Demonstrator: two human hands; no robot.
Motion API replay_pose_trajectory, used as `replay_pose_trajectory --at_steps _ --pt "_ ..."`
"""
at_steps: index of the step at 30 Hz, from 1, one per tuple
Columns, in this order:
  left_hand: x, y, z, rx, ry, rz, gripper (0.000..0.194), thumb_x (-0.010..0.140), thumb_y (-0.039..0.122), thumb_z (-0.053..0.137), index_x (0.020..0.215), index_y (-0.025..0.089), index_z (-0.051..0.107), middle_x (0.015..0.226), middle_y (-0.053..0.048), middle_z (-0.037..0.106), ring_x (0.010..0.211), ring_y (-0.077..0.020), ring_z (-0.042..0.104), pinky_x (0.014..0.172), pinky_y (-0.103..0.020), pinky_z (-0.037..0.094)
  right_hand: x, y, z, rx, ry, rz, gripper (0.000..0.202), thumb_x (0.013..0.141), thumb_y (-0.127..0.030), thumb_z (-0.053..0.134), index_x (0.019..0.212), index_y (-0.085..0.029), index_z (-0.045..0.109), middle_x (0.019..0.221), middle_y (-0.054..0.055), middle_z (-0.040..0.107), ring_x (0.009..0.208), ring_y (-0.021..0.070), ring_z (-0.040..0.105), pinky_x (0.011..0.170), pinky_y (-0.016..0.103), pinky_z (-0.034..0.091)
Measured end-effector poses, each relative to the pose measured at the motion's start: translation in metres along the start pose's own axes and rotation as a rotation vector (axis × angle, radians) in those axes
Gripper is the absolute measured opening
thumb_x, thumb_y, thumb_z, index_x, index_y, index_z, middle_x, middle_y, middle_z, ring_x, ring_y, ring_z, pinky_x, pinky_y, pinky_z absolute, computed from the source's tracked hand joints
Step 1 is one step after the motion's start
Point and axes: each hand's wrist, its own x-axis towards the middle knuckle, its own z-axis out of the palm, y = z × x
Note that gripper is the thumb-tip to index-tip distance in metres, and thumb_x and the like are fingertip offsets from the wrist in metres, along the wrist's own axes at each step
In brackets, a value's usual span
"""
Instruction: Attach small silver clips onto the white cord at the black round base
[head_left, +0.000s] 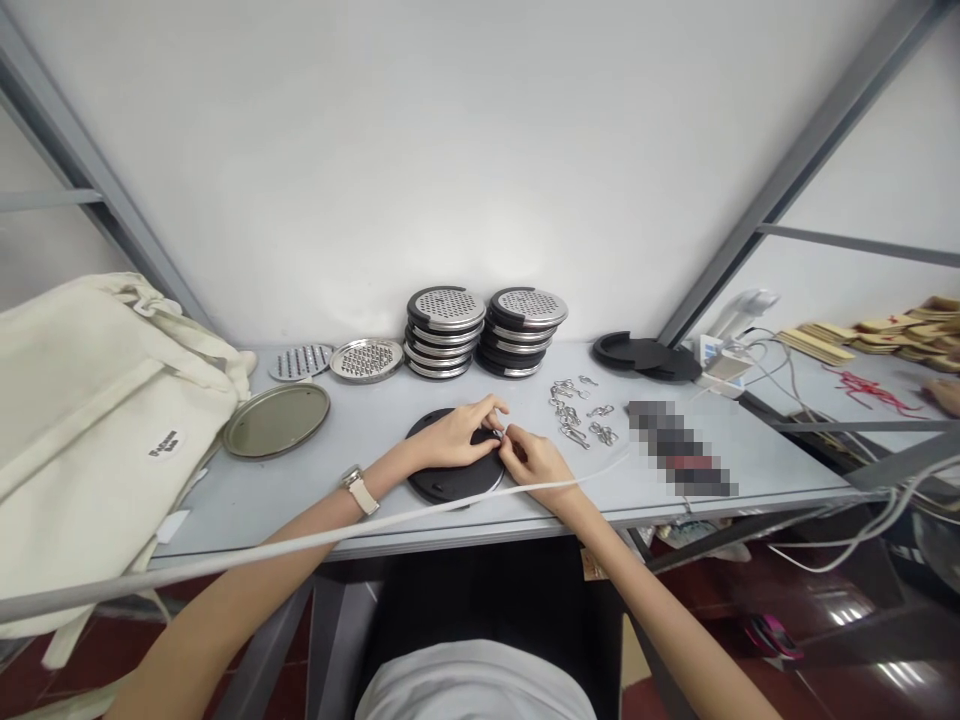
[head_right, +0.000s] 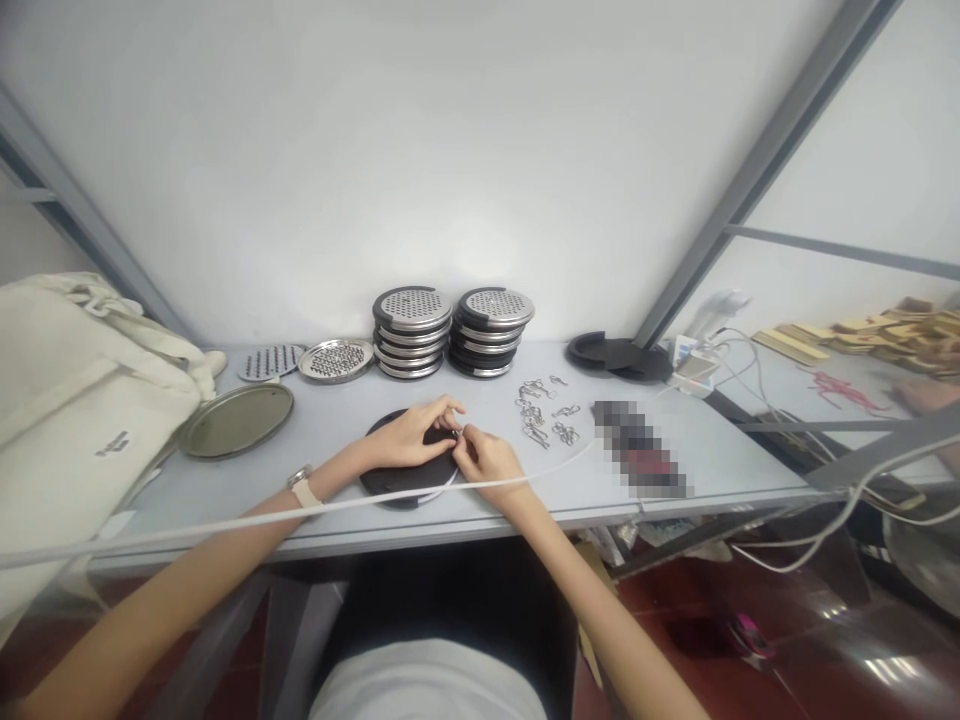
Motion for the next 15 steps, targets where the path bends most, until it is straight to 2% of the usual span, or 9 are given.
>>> replay_pose_trajectory --at_steps 15 --pt "-0.0012 0.0007 -0.0007 0.000 -0.021 0.018 0.039 0.084 0.015 0.053 0.120 0.020 0.040 0.101 -0.006 0.060 0.098 -0.0179 0.058 0.088 -0.033 0.046 -0.0005 0.0031 0.0031 0.017 0.083 -0.006 0.023 0.086 -0.027 0.041 0.063 -0.020 0.039 0.052 -0.004 0.044 0.046 0.0089 0.036 0.048 0.020 0.028"
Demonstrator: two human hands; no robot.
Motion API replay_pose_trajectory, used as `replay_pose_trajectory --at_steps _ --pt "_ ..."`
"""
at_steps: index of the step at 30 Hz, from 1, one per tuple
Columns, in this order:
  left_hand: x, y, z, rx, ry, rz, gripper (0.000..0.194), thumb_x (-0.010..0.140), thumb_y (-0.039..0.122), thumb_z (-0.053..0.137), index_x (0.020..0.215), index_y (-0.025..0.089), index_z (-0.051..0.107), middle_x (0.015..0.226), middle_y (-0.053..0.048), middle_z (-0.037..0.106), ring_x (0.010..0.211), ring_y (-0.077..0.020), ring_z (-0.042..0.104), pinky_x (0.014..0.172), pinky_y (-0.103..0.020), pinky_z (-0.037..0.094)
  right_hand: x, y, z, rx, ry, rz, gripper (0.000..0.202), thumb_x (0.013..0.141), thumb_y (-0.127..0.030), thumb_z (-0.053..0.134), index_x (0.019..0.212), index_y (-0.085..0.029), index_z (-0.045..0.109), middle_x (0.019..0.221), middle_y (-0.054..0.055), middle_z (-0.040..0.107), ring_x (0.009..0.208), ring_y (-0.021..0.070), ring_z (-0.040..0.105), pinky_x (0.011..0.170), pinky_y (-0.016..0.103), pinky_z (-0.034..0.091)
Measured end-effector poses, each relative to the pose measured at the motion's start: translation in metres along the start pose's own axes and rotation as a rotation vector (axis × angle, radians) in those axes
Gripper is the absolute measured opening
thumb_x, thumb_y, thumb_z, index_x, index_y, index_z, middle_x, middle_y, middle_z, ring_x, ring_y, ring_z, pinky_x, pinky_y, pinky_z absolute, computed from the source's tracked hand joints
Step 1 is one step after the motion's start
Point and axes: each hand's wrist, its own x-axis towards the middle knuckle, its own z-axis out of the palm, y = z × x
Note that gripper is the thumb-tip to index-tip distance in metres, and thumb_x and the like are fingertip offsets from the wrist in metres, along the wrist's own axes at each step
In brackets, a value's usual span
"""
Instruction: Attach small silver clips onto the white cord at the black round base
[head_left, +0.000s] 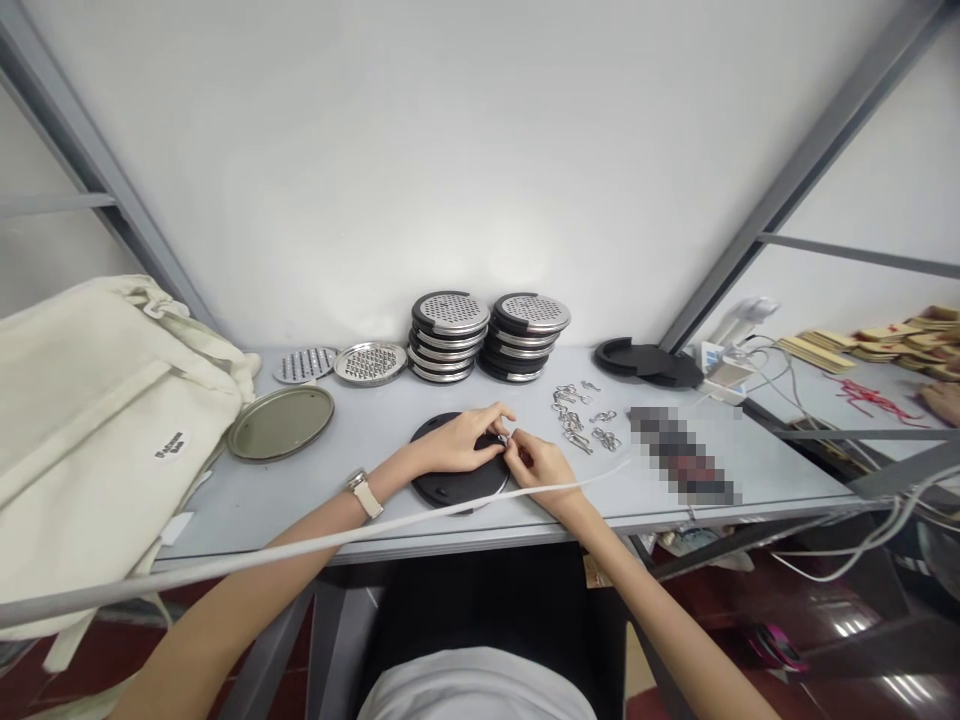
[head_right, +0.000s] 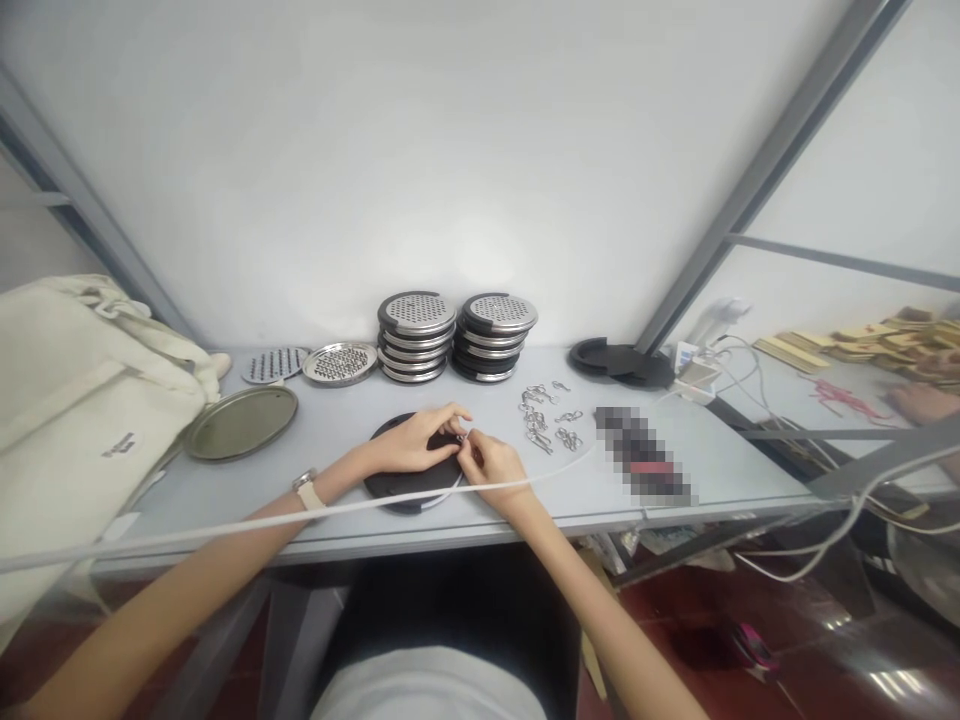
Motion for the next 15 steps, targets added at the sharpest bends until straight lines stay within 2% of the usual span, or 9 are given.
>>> replay_pose_trajectory --at_steps 15 --pt "0.0006 0.0021 -0.0004 0.082 0.018 0.048 0.030 0.084 0.016 0.052 0.113 0.019 0.045 0.104 -0.007 0.056 0.097 -0.0192 0.055 0.089 -0.035 0.044 -0.0022 -0.0035 -0.0024 -0.033 0.008 -0.045 0.020 0.088 -0.026 0.041 0.070 -0.019 0.046 0.059 -0.001 0.053 0.048 0.0095 0.041 0.050 0.021 0.030"
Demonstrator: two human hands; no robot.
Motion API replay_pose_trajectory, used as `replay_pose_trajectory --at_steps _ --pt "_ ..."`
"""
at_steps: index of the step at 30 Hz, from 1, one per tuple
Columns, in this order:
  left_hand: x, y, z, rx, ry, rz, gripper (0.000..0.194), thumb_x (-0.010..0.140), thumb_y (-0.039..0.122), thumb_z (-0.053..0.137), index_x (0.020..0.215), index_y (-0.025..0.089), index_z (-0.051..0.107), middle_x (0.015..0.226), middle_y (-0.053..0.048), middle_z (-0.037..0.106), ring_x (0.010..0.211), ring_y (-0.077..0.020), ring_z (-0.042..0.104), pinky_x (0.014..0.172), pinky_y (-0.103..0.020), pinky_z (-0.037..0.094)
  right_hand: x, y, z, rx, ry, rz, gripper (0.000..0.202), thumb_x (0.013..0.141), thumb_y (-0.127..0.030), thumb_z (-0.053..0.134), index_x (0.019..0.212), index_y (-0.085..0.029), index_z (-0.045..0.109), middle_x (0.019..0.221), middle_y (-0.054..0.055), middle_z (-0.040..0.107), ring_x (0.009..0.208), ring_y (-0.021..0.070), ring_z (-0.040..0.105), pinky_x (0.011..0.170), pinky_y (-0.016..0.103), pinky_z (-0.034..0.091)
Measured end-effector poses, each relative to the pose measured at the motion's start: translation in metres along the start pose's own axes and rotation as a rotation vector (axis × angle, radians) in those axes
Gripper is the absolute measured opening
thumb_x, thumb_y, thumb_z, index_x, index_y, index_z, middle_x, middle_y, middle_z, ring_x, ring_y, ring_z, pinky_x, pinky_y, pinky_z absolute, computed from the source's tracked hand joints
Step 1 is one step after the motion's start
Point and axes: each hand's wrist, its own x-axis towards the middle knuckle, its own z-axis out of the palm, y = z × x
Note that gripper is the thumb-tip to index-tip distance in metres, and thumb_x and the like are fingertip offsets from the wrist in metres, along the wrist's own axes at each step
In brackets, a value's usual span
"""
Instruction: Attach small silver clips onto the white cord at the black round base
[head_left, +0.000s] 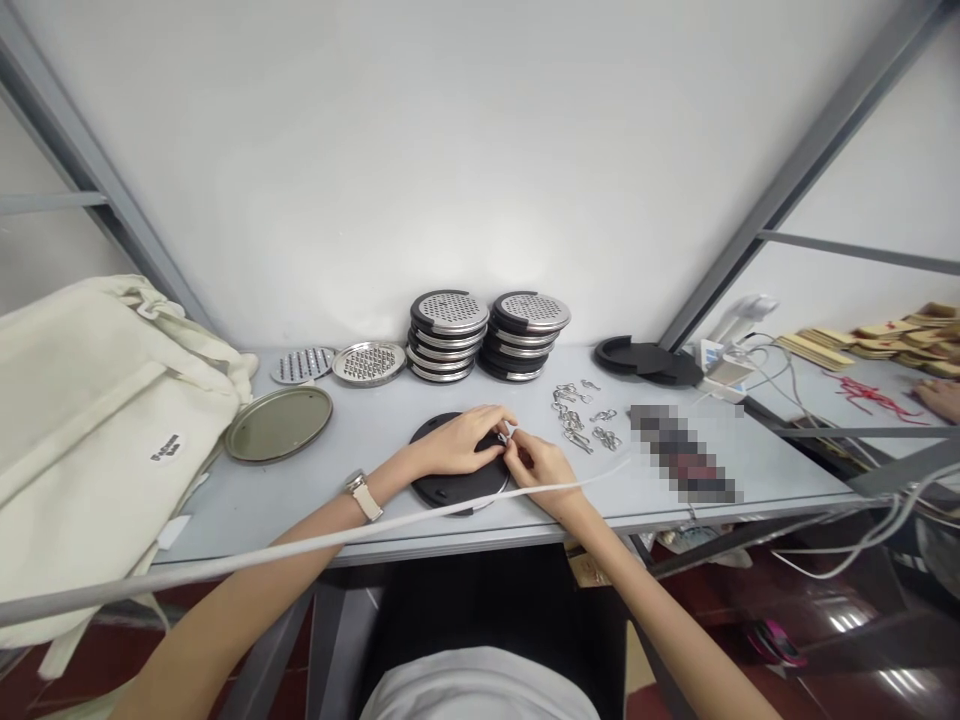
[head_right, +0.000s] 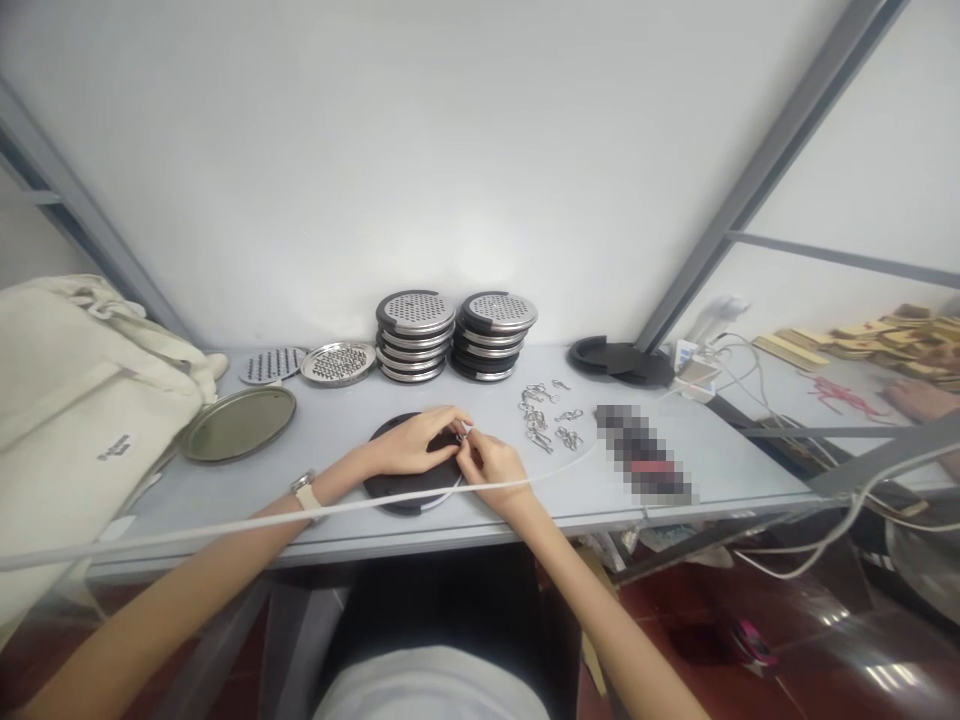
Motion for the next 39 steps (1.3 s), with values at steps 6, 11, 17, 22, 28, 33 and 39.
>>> replay_pose_trajectory --at_steps 6,11,17,22,28,33,39 --pt "0.0005 0.0027 -0.0010 0.010 -0.001 0.029 0.028 0.083 0.013 0.052 0.110 0.018 0.047 0.102 -0.007 0.057 0.097 -0.0196 0.054 0.088 -0.034 0.043 0.0000 -0.0004 -0.0004 -0.012 0.001 0.009 0.019 0.088 -0.026 0.041 0.072 -0.018 0.050 0.061 0.000 0.055 0.050 0.0100 0.045 0.051 0.021 0.032" --pt "0.0015 0.0046 -0.0023 0.023 -0.009 0.026 0.027 0.083 0.012 0.051 0.109 0.018 0.048 0.102 -0.007 0.057 0.097 -0.0199 0.054 0.088 -0.034 0.043 -0.0004 0.0001 0.0000 -0.023 0.010 0.008 0.020 0.088 -0.027 0.040 0.076 -0.018 0.052 0.060 0.000 0.055 0.050 0.0105 0.045 0.051 0.021 0.032" --pt "0.0010 0.0030 -0.0022 -0.009 -0.004 0.010 0.027 0.082 0.013 0.053 0.109 0.018 0.049 0.101 -0.006 0.057 0.095 -0.0190 0.054 0.087 -0.033 0.043 -0.0011 -0.0002 -0.0001 -0.027 0.019 0.021 0.021 0.088 -0.027 0.039 0.074 -0.018 0.051 0.059 0.000 0.052 0.050 0.0108 0.043 0.052 0.022 0.032" --pt "0.0002 0.0041 -0.0023 0.010 0.006 0.016 0.025 0.082 0.012 0.053 0.106 0.018 0.050 0.100 -0.006 0.056 0.095 -0.0191 0.053 0.086 -0.032 0.044 0.0000 -0.0002 0.0003 -0.025 -0.003 0.034 0.019 0.088 -0.027 0.039 0.075 -0.018 0.051 0.058 0.000 0.052 0.048 0.0109 0.042 0.051 0.022 0.031" --pt "0.0004 0.0007 -0.0010 -0.023 0.048 -0.010 0.028 0.079 0.013 0.057 0.106 0.019 0.050 0.102 -0.005 0.055 0.096 -0.0178 0.054 0.088 -0.033 0.044 0.0037 0.0014 0.0001 -0.035 -0.083 0.033 0.021 0.088 -0.026 0.038 0.071 -0.019 0.050 0.061 0.000 0.056 0.051 0.0116 0.047 0.054 0.022 0.033" --pt "0.0002 -0.0016 -0.0010 -0.076 0.025 -0.047 0.024 0.080 0.013 0.057 0.102 0.018 0.053 0.101 -0.004 0.055 0.091 -0.0164 0.055 0.083 -0.031 0.047 0.0041 -0.0003 -0.0013 -0.042 -0.097 0.052 0.022 0.086 -0.026 0.041 0.068 -0.020 0.051 0.060 -0.001 0.056 0.050 0.0114 0.046 0.052 0.022 0.032" --pt "0.0013 -0.0024 -0.0019 -0.085 0.025 -0.056 0.022 0.079 0.013 0.058 0.100 0.018 0.054 0.098 -0.003 0.056 0.086 -0.0143 0.055 0.079 -0.028 0.047 0.0031 -0.0008 -0.0012 -0.033 -0.102 0.040 0.022 0.087 -0.026 0.040 0.071 -0.019 0.053 0.063 0.001 0.059 0.052 0.0122 0.049 0.054 0.022 0.034"
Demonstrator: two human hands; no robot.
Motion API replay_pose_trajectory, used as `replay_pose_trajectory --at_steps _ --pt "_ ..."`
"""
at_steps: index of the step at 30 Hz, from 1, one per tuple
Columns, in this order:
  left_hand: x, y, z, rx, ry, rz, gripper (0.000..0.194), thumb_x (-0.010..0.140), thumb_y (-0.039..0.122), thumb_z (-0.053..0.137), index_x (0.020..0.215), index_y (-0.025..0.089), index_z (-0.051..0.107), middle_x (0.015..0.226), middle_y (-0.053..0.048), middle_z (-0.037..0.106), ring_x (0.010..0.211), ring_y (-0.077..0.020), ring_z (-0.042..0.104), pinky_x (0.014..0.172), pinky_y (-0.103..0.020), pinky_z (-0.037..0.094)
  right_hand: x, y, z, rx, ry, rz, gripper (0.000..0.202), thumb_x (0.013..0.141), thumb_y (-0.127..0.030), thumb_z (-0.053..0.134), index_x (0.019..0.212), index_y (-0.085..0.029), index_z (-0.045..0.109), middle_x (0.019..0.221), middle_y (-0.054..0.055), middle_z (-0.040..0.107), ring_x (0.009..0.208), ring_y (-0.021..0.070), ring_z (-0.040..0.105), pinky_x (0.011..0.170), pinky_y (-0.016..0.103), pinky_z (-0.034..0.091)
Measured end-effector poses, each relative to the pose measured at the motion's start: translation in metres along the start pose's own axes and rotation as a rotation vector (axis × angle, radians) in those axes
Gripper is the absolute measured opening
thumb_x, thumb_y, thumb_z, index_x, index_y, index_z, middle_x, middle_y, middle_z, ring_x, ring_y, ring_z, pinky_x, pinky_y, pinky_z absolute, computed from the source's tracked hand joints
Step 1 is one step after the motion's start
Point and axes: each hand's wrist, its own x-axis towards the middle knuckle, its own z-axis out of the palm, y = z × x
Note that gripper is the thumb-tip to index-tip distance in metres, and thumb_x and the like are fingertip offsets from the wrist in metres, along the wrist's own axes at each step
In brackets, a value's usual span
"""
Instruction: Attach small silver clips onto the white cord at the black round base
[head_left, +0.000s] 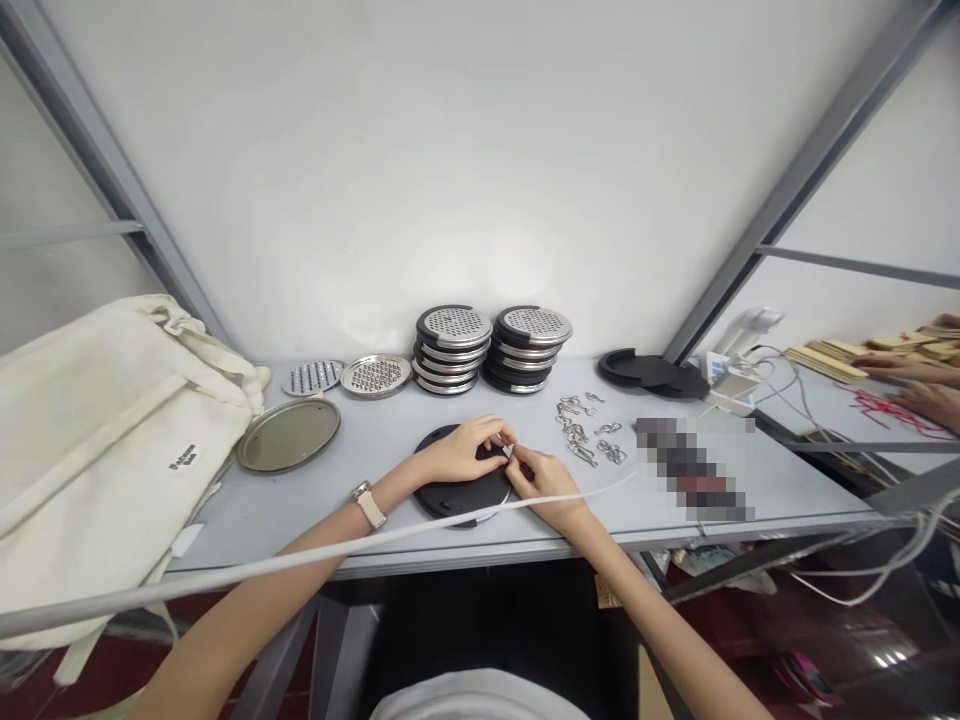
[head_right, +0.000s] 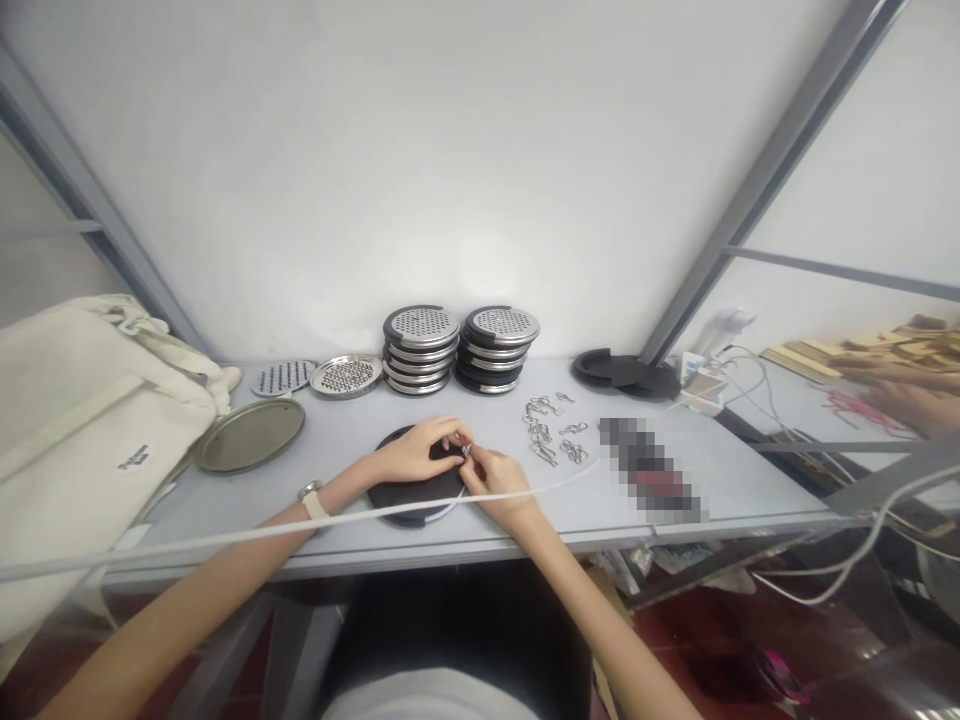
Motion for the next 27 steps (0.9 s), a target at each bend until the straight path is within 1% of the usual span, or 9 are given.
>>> replay_pose_trajectory --at_steps 9,15,20,27 --pt "0.0003 -0.0006 -0.0008 -0.015 -0.003 -0.004 0.023 0.079 0.012 0.059 0.101 0.017 0.055 0.095 -0.003 0.057 0.081 -0.0136 0.055 0.076 -0.028 0.047 0.0005 -0.0035 -0.0009 -0.062 -0.022 0.012 0.024 0.089 -0.024 0.037 0.087 -0.017 0.060 0.071 0.005 0.065 0.058 0.0148 0.057 0.057 0.023 0.036" --pt "0.0006 0.0021 -0.0008 -0.021 -0.005 -0.018 0.025 0.079 0.012 0.058 0.103 0.017 0.055 0.098 -0.004 0.058 0.083 -0.0142 0.055 0.078 -0.028 0.047 0.0010 -0.0024 -0.0009 -0.090 -0.034 0.012 0.026 0.090 -0.024 0.035 0.092 -0.016 0.059 0.075 0.006 0.067 0.063 0.0163 0.061 0.058 0.023 0.038" --pt "0.0006 0.0023 -0.0005 -0.009 -0.012 -0.010 0.024 0.080 0.012 0.056 0.104 0.017 0.055 0.098 -0.004 0.058 0.083 -0.0144 0.056 0.079 -0.029 0.047 0.0007 -0.0007 0.0009 -0.114 -0.024 0.000 0.027 0.092 -0.025 0.033 0.094 -0.015 0.058 0.077 0.008 0.068 0.064 0.0176 0.062 0.059 0.024 0.038" --pt "0.0000 -0.0008 0.0005 -0.012 -0.018 0.022 0.025 0.081 0.010 0.054 0.105 0.017 0.053 0.100 -0.005 0.057 0.086 -0.0146 0.056 0.081 -0.029 0.048 0.0005 0.0001 0.0012 -0.118 -0.030 -0.022 0.028 0.094 -0.026 0.031 0.091 -0.016 0.057 0.078 0.008 0.067 0.065 0.0171 0.062 0.060 0.025 0.038"
